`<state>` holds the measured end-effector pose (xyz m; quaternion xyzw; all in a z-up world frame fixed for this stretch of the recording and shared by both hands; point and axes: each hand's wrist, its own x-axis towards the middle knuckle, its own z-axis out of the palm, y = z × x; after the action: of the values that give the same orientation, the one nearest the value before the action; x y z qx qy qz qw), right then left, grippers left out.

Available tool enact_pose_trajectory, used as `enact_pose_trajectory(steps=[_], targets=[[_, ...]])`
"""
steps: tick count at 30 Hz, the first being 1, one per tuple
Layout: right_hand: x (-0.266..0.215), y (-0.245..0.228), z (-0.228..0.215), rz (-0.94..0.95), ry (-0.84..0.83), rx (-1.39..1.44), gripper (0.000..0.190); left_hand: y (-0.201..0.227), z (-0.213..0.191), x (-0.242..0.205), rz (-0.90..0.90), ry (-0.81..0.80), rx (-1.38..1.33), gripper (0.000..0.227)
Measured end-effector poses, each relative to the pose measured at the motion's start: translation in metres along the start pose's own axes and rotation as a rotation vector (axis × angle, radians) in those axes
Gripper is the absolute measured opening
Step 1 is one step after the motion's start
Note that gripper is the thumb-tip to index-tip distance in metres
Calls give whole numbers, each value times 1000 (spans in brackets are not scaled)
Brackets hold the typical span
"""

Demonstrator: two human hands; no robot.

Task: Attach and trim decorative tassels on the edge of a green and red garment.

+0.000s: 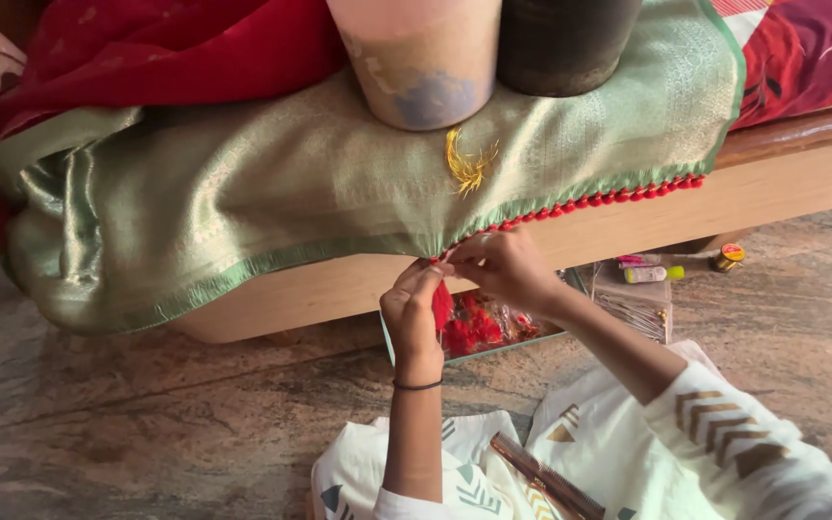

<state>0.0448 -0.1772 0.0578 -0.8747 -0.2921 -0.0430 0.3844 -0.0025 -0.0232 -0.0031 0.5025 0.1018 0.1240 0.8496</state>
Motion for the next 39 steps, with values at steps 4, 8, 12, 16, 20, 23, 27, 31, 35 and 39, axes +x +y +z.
enact_pose_trajectory(steps=[4,8,12,16,20,23,27,31,35,39], targets=[[-9,-9,-31,-234,50,-74,12,12,5,-8,370,22,328,16],[-3,-42,-51,-524,-2,-276,11,5,7,-13,745,157,727,12],[49,-78,-44,-772,-120,-370,9,0,8,-18,783,258,917,13],[90,-73,-15,-670,-359,-512,13,4,16,-29,786,372,1007,15],[91,-63,-8,-651,-368,-606,10,3,16,-26,920,385,1048,14],[58,-68,-21,-732,-63,-388,9,10,22,-28,854,414,1131,13],[23,-35,-14,-538,69,-230,9,11,22,-23,642,323,953,12],[4,-13,3,-285,77,-128,17,-9,16,-9,377,103,273,18],[2,-15,14,-57,60,88,22,-11,16,-8,296,21,1,21],[3,7,30,16,90,114,21,-16,14,-11,315,43,71,23]])
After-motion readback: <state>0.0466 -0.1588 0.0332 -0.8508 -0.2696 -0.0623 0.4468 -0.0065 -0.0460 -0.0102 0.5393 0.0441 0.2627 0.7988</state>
